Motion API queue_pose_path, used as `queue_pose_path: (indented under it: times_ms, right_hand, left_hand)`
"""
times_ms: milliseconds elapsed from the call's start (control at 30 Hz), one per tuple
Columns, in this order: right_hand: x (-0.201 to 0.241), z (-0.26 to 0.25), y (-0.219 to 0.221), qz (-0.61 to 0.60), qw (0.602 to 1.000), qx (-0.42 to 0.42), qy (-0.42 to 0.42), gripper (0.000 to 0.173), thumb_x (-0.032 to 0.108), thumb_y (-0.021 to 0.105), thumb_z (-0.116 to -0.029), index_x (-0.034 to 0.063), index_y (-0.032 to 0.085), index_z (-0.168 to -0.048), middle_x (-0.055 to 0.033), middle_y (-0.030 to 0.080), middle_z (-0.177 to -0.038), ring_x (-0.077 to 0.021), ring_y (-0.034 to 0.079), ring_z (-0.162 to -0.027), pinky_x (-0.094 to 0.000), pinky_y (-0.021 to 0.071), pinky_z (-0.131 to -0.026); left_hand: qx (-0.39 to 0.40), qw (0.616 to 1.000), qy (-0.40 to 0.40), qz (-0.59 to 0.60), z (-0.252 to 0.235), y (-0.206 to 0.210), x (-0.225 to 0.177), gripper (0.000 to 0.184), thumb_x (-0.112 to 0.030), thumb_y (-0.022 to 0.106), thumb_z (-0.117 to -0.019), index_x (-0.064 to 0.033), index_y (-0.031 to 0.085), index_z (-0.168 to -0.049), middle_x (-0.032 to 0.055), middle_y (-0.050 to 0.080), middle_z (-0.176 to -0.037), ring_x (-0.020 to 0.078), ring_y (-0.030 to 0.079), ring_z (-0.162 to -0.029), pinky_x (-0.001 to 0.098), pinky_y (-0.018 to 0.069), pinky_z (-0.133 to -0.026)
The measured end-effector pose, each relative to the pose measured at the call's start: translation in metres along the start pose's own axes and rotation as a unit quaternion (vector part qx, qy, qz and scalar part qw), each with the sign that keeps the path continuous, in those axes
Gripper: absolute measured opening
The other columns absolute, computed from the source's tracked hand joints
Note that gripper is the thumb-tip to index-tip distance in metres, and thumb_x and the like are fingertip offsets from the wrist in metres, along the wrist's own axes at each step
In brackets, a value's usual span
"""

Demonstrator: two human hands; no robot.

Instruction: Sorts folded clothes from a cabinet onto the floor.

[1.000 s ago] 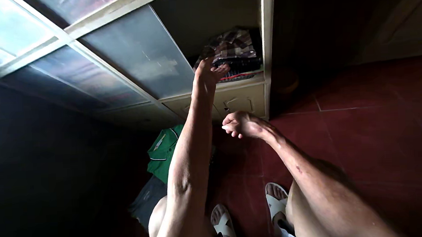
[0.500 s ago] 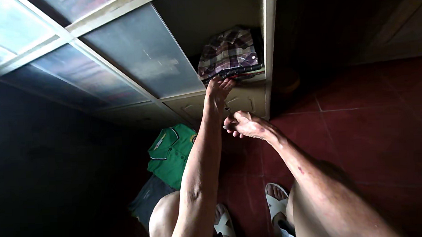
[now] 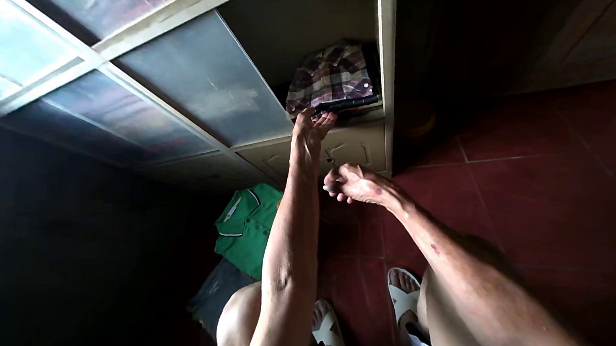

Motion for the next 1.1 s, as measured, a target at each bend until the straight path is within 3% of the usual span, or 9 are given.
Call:
queue_pose_path:
  times_ms: [400, 533, 667, 767, 833, 867, 900, 967, 1100]
  right_hand:
    - [-0.001, -0.004, 0.002, 0.002, 1.0, 0.005, 0.005, 0.027, 0.03, 0.056, -0.1063, 0.0118, 0.066, -0.124, -0.0041, 0.071, -0.103, -0.0084, 0.066, -0.077, -0.0253, 0.054, -0.068]
    - [0.0, -0.003, 0.003, 0.0, 1.0, 0.006, -0.001, 0.031, 0.031, 0.057, -0.1059, 0.0096, 0.065, -0.126, -0.005, 0.071, -0.103, -0.0099, 0.067, -0.078, -0.0272, 0.0553, -0.069]
    - [0.001, -0.004, 0.003, -0.002, 1.0, 0.008, -0.012, 0.032, 0.032, 0.056, -0.106, 0.0083, 0.064, -0.126, -0.0062, 0.071, -0.102, -0.0111, 0.068, -0.079, -0.0283, 0.0568, -0.07]
    - [0.0, -0.008, 0.005, 0.003, 1.0, 0.014, -0.012, 0.031, 0.031, 0.057, -0.1057, 0.0083, 0.064, -0.126, -0.0068, 0.071, -0.103, -0.0123, 0.068, -0.08, -0.0297, 0.057, -0.071]
    - [0.0, -0.009, 0.005, 0.008, 1.0, 0.009, -0.014, 0.029, 0.03, 0.057, -0.1053, 0.0083, 0.065, -0.123, -0.0059, 0.071, -0.1, -0.0116, 0.068, -0.078, -0.0289, 0.0569, -0.069]
    - [0.0, -0.009, 0.005, 0.009, 1.0, 0.007, -0.016, 0.028, 0.028, 0.057, -0.1051, 0.0077, 0.065, -0.122, -0.006, 0.071, -0.099, -0.0115, 0.068, -0.077, -0.0283, 0.0563, -0.069]
    - [0.001, -0.008, 0.005, 0.011, 1.0, 0.006, -0.021, 0.027, 0.026, 0.056, -0.1053, 0.0065, 0.065, -0.121, -0.0068, 0.071, -0.098, -0.0118, 0.067, -0.077, -0.0285, 0.056, -0.069]
    - [0.005, -0.003, 0.003, 0.021, 0.999, 0.002, -0.031, 0.026, 0.024, 0.054, -0.106, 0.0049, 0.065, -0.121, -0.0086, 0.071, -0.1, -0.0129, 0.068, -0.079, -0.0302, 0.057, -0.072]
    - [0.01, 0.006, -0.001, 0.026, 0.999, -0.008, -0.024, 0.024, 0.017, 0.052, -0.1055, 0.0014, 0.064, -0.12, -0.0111, 0.069, -0.099, -0.0132, 0.067, -0.079, -0.0301, 0.0562, -0.074]
  left_hand:
    - [0.004, 1.0, 0.0, 0.026, -0.007, 0.003, -0.006, 0.052, -0.025, 0.055, -0.1023, -0.0051, 0.038, -0.147, 0.0214, 0.054, -0.139, 0.032, 0.065, -0.117, 0.0407, 0.058, -0.095]
    - [0.017, 1.0, -0.014, -0.001, -0.019, 0.018, -0.02, 0.057, -0.031, 0.056, -0.1011, -0.0047, 0.037, -0.148, 0.0215, 0.055, -0.137, 0.0321, 0.066, -0.114, 0.0423, 0.058, -0.093]
    - [0.021, 0.998, 0.019, -0.056, -0.027, 0.036, -0.036, 0.062, -0.044, 0.06, -0.0979, -0.0128, 0.042, -0.148, 0.0169, 0.056, -0.137, 0.0326, 0.063, -0.114, 0.0517, 0.0545, -0.093]
    - [0.031, 0.996, 0.048, -0.061, -0.032, 0.047, -0.039, 0.067, -0.052, 0.061, -0.0966, -0.015, 0.041, -0.148, 0.0179, 0.048, -0.146, 0.0371, 0.056, -0.127, 0.0575, 0.0523, -0.097]
    - [0.098, 0.988, 0.075, -0.09, -0.001, 0.055, -0.036, 0.072, -0.052, 0.055, -0.101, -0.0131, 0.031, -0.156, 0.0225, 0.039, -0.155, 0.0413, 0.05, -0.135, 0.0589, 0.0519, -0.1]
    - [0.121, 0.983, 0.083, -0.115, 0.043, 0.065, -0.034, 0.068, -0.049, 0.045, -0.1064, -0.01, 0.025, -0.159, 0.0239, 0.036, -0.157, 0.0408, 0.048, -0.137, 0.0572, 0.0511, -0.103]
    - [0.042, 0.99, 0.054, -0.125, 0.104, 0.082, -0.033, 0.061, -0.047, 0.038, -0.1087, -0.0113, 0.031, -0.157, 0.0187, 0.042, -0.155, 0.0353, 0.049, -0.137, 0.0538, 0.0477, -0.106]
    - [0.023, 0.987, 0.083, -0.134, 0.183, 0.101, -0.03, 0.062, -0.048, 0.028, -0.1102, -0.007, 0.032, -0.156, 0.0168, 0.043, -0.155, 0.0309, 0.047, -0.139, 0.0498, 0.046, -0.109]
    - [0.061, 0.981, 0.128, -0.129, 0.216, 0.109, -0.031, 0.063, -0.047, 0.019, -0.1112, -0.0022, 0.035, -0.152, 0.0145, 0.047, -0.15, 0.0237, 0.048, -0.137, 0.0403, 0.0459, -0.108]
Point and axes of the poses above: each hand's wrist, its own z-axis away from the middle knuckle, its own y-axis out of the palm, x = y × z, the point moved 7 cm from there along -z, towards the middle knuckle
